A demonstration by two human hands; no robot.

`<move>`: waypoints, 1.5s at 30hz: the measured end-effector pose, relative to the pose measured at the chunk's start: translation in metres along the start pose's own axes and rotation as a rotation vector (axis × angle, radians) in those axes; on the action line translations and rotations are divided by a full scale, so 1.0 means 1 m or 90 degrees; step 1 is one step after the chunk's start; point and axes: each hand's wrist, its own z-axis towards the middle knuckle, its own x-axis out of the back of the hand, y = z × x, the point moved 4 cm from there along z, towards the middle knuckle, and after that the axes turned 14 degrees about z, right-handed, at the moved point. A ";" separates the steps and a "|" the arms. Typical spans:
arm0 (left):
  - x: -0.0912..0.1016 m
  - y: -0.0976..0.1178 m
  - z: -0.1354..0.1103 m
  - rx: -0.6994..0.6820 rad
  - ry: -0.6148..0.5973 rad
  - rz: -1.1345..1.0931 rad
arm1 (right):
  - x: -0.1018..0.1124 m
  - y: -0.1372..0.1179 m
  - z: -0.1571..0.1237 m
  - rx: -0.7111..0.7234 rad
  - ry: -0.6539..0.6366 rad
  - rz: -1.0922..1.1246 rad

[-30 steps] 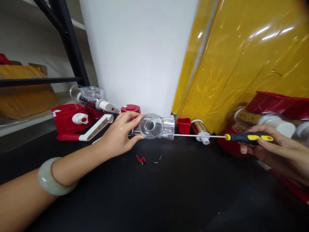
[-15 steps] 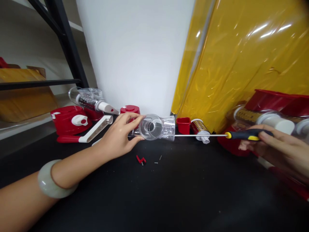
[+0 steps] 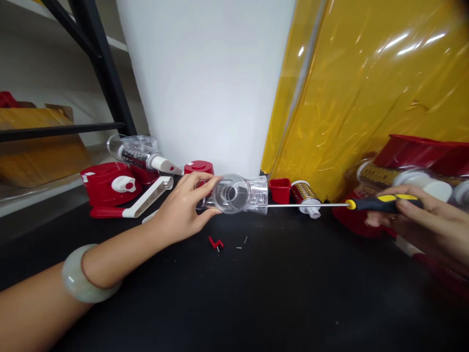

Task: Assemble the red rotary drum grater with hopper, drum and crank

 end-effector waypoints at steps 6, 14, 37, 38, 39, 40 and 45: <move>0.001 -0.001 0.001 -0.007 0.011 0.015 | -0.005 0.003 0.003 -0.012 -0.085 -0.004; 0.001 -0.001 0.001 -0.003 0.008 0.005 | 0.001 0.004 -0.002 -0.037 -0.028 0.064; 0.004 0.000 0.001 -0.012 0.007 0.008 | -0.001 0.012 0.006 -0.120 -0.005 0.059; 0.003 -0.001 0.001 -0.010 0.006 0.009 | -0.004 0.010 0.005 -0.117 -0.009 0.107; 0.003 -0.001 0.001 -0.007 0.007 0.010 | -0.006 0.008 0.004 -0.108 -0.009 0.133; 0.003 -0.002 0.001 -0.003 0.007 0.011 | -0.006 0.006 0.002 -0.091 -0.005 0.138; 0.005 -0.001 0.002 0.002 0.010 0.006 | -0.002 0.005 0.000 -0.022 0.020 0.084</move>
